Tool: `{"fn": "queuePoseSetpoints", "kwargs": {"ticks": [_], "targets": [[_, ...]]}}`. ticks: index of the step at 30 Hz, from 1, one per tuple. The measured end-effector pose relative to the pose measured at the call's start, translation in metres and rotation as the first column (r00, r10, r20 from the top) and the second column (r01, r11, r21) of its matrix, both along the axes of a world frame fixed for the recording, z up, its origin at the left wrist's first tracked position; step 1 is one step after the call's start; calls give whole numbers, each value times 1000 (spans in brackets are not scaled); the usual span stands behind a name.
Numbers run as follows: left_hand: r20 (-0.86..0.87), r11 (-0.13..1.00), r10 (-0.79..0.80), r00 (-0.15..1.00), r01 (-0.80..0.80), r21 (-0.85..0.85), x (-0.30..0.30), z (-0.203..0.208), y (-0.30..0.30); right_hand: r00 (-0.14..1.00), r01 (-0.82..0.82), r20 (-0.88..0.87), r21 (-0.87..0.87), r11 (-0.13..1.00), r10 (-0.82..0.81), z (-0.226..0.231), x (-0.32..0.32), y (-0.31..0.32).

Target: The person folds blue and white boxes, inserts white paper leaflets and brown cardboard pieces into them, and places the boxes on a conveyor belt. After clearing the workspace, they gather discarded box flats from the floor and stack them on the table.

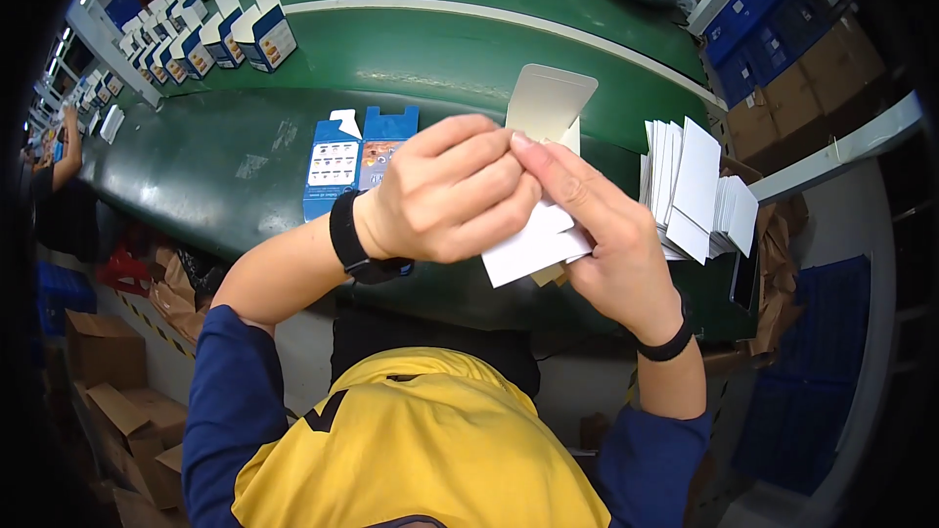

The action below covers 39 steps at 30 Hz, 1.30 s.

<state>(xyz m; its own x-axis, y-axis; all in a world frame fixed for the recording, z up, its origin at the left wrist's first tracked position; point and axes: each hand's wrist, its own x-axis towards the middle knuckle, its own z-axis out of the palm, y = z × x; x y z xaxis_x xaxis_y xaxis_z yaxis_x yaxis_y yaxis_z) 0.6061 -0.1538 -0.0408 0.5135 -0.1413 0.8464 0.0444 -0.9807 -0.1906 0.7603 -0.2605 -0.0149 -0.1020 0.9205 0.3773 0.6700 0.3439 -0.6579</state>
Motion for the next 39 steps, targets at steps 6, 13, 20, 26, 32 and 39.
{"fn": "queuePoseSetpoints", "kwargs": {"ticks": [6, 13, 20, 26, 32, 39], "targets": [[48, 827, 87, 995, -45, -560, 8, -31, 17, 966, 156, -212, 18, 988, -149, -12, 32, 13], [-73, 107, -342, 937, -38, -994, 21, -105, 52, 743, 311, -610, -49, 949, -274, -69, 61, 51], [-305, 238, -286, 908, -241, -941, 16, -117, 46, 965, 259, -88, 213, 942, -246, -72, 38, 65], [-377, 238, -207, 903, -327, -915, 8, -89, 32, 932, 206, 282, 98, 974, -226, -83, 27, 48], [-285, 271, -164, 944, -235, -933, 5, -95, 30, 908, 245, 306, 161, 956, -285, -83, 23, 47], [-208, 304, -199, 958, -142, -942, -1, -100, 29, 863, 234, 385, 267, 935, -327, -89, 20, 49]]}}
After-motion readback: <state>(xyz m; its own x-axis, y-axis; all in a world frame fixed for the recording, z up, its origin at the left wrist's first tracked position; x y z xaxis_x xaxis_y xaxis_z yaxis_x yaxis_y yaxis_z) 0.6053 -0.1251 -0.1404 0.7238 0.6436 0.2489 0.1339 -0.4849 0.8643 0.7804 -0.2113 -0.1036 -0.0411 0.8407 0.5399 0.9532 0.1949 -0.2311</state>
